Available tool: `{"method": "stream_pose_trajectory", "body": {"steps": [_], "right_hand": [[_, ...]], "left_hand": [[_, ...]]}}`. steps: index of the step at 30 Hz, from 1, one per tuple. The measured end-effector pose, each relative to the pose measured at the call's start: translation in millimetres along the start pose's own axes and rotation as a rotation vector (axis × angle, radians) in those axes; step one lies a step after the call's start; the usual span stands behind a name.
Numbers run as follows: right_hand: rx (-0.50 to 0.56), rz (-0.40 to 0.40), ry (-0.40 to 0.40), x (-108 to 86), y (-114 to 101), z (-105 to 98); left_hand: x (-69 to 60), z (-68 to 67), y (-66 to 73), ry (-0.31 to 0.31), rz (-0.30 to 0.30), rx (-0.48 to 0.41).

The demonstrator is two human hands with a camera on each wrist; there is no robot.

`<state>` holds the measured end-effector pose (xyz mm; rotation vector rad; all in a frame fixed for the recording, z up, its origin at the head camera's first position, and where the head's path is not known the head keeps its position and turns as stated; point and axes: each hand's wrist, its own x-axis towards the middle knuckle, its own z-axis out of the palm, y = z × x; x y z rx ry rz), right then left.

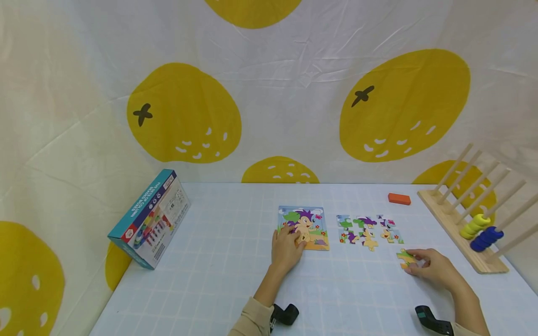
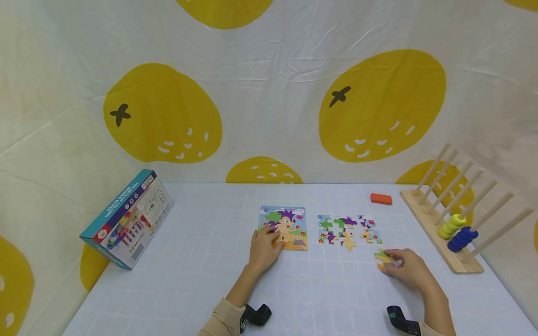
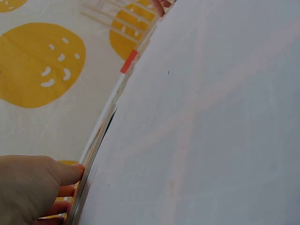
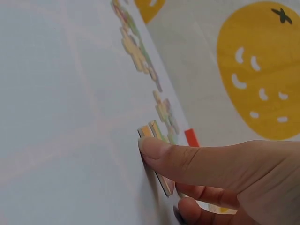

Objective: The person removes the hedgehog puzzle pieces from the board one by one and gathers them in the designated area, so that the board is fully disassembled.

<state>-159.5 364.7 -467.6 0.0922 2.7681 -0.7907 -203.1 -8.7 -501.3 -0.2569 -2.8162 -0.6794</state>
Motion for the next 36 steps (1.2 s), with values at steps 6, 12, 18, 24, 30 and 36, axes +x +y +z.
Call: {"method": "stream_pose_trajectory", "body": {"steps": [6, 12, 18, 24, 30, 36], "right_hand": [[0.003, -0.003, -0.005, 0.0, -1, 1], [0.016, -0.012, -0.001, -0.8, -3, 1], [0.012, -0.007, 0.038, 0.2, -8, 3], [0.019, -0.130, 0.168, 6.3, -35, 6], [0.104, -0.302, 0.254, 20.8, -76, 25], [0.174, -0.481, 0.303, 42.3, -118, 52]], "left_hand": [[-0.4, -1.1, -0.2, 0.001, 0.000, -0.010], [-1.5, -0.8, -1.7, 0.006, 0.006, -0.005], [-3.8, -0.6, -10.5, -0.009, 0.077, -0.022], [-4.2, -4.8, -16.8, -0.043, 0.144, -0.051], [-6.4, -3.8, -19.3, -0.013, 0.091, -0.103], [-11.2, -9.2, -22.0, 0.024, 0.092, -0.088]]}}
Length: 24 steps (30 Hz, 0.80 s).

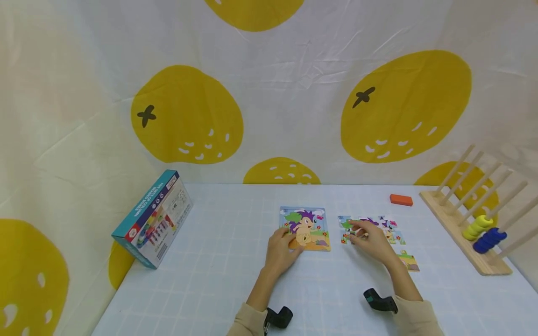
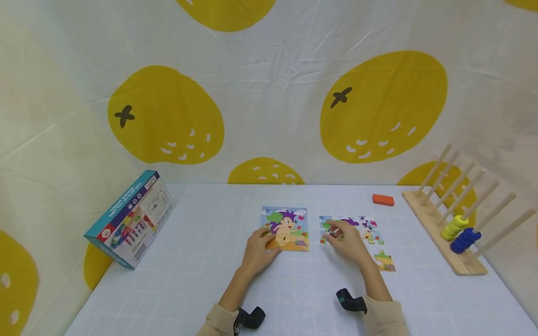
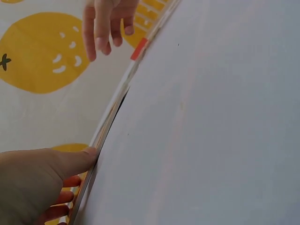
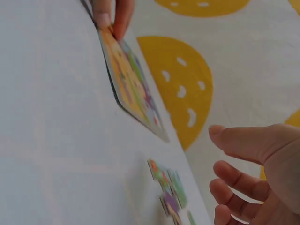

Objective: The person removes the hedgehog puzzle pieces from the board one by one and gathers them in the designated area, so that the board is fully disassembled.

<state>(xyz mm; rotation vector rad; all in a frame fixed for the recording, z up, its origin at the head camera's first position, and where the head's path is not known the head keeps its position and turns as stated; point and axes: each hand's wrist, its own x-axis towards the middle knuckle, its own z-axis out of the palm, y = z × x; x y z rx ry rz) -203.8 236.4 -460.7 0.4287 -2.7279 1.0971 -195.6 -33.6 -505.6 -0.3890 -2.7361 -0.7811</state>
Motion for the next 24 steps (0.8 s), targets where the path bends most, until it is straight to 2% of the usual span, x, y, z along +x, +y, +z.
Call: {"method": "stream_pose_trajectory", "body": {"steps": [3, 7, 13, 17, 21, 24], "right_hand": [[0.024, -0.048, -0.005, 12.9, -11, 18], [0.014, -0.081, -0.030, 26.3, -24, 40], [0.015, -0.123, -0.054, 40.9, -37, 67], [-0.011, -0.101, -0.082, 47.4, -40, 81], [-0.098, -0.050, -0.146, 50.2, -45, 91], [-0.113, -0.024, -0.198, 50.4, -48, 95]], "left_hand": [[-0.8, -3.0, -0.6, -0.019, 0.018, 0.005], [-1.3, -4.8, -0.9, -0.039, 0.011, 0.003], [-1.7, -5.4, -2.5, -0.007, 0.014, -0.036], [-2.6, -4.0, -4.5, -0.005, 0.008, -0.065], [-3.7, -3.4, -5.3, -0.004, -0.008, -0.082], [-4.3, -3.4, -5.1, -0.014, -0.027, -0.079]]}}
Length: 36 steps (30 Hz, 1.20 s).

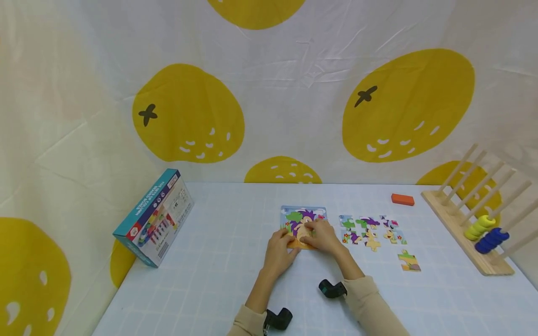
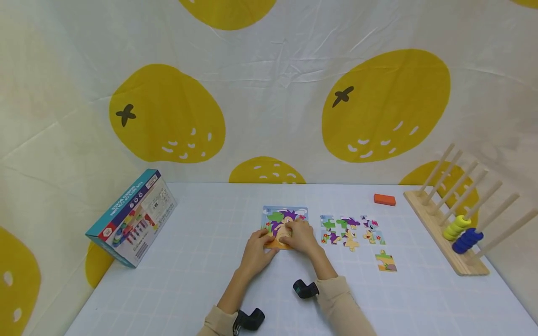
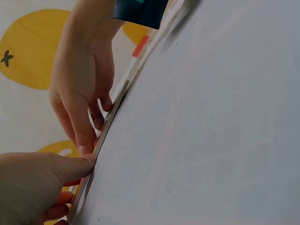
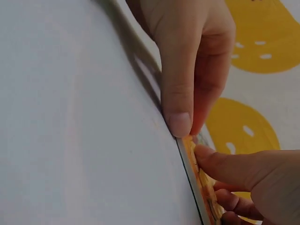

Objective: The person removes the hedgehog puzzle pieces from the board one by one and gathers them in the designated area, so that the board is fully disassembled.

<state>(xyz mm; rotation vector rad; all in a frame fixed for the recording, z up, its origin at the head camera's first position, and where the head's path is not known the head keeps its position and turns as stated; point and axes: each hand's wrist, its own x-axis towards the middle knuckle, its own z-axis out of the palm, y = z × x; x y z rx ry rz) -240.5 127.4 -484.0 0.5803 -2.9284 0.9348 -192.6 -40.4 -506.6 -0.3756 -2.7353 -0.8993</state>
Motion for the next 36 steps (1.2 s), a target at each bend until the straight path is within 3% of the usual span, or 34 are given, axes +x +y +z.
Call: {"method": "stream_pose_trajectory", "body": {"steps": [10, 28, 36], "right_hand": [[0.148, 0.040, -0.096, 0.4, -5.5, -5.8], [0.144, 0.050, -0.173, 6.0, -5.1, -8.1], [0.190, 0.034, -0.139, 3.8, -4.6, -8.9]], "left_hand": [[-1.8, 1.4, 1.7, 0.004, -0.030, 0.007], [-0.8, 1.5, 3.2, 0.018, -0.024, 0.027], [-1.0, 0.5, 4.4, -0.001, -0.056, 0.047]]}}
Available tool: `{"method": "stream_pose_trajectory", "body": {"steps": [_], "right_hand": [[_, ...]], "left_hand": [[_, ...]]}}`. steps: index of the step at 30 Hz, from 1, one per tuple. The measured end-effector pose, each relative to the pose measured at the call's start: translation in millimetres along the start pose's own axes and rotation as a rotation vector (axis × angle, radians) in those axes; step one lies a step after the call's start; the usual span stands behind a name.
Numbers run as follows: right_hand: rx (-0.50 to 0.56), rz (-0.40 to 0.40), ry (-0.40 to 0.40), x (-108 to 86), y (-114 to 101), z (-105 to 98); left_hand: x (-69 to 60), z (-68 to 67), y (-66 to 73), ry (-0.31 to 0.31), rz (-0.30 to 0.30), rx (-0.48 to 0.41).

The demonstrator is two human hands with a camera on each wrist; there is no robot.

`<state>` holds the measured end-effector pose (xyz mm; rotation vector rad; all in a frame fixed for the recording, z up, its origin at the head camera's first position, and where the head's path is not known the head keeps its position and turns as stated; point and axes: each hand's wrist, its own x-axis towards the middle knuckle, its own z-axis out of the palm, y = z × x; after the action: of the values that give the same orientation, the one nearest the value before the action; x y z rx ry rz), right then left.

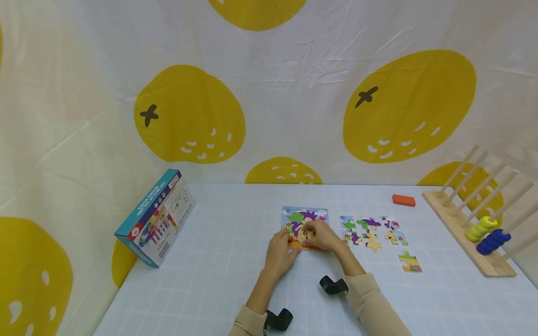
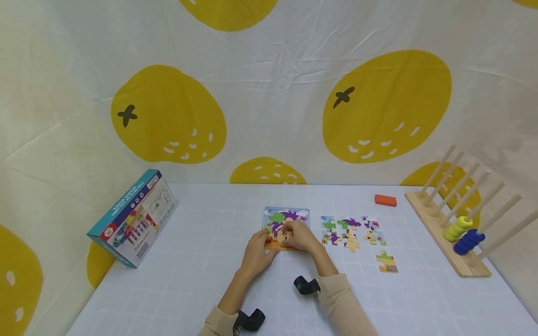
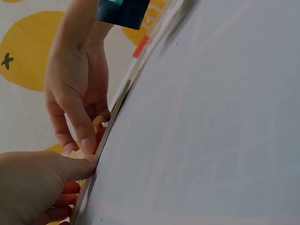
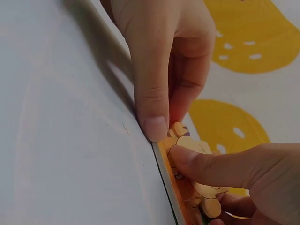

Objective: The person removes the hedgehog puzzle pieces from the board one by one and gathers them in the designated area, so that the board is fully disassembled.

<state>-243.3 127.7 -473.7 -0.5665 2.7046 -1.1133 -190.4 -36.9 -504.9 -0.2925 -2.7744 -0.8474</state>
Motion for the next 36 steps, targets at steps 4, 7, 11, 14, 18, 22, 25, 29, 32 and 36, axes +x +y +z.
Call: {"method": "stream_pose_trajectory", "body": {"steps": [4, 7, 11, 14, 18, 22, 25, 29, 32, 36], "right_hand": [[0.057, -0.071, 0.032, -4.1, 3, 0], [0.085, -0.139, 0.074, -8.4, 7, 1], [0.144, -0.157, 0.128, -15.8, 12, -3], [0.230, -0.113, 0.147, -23.2, 14, -10], [0.328, -0.038, 0.152, -36.1, 21, -24], [0.299, -0.005, 0.145, -52.3, 33, -42], [0.216, 0.018, 0.183, -65.4, 43, -56], [0.105, 0.080, 0.239, -83.9, 57, -71], [0.062, 0.129, 0.242, -97.6, 65, -79], [0.052, 0.182, 0.204, -114.1, 71, -88]], "left_hand": [[0.9, -0.1, -0.3, 0.016, 0.012, 0.004], [0.8, -0.1, -0.4, 0.028, 0.026, 0.005], [0.6, 0.3, -0.4, 0.036, 0.035, 0.010], [0.9, 0.2, -0.3, 0.043, 0.032, 0.009], [1.2, 0.1, 0.2, 0.039, 0.016, 0.007], [0.8, 1.3, 0.8, 0.030, -0.004, 0.011], [0.6, 2.2, 1.4, 0.029, -0.014, 0.013], [0.3, 1.8, 2.9, 0.020, -0.027, 0.009], [0.3, 1.4, 3.6, 0.014, -0.033, 0.012], [0.7, 0.8, 3.7, 0.017, -0.029, 0.026]]}}
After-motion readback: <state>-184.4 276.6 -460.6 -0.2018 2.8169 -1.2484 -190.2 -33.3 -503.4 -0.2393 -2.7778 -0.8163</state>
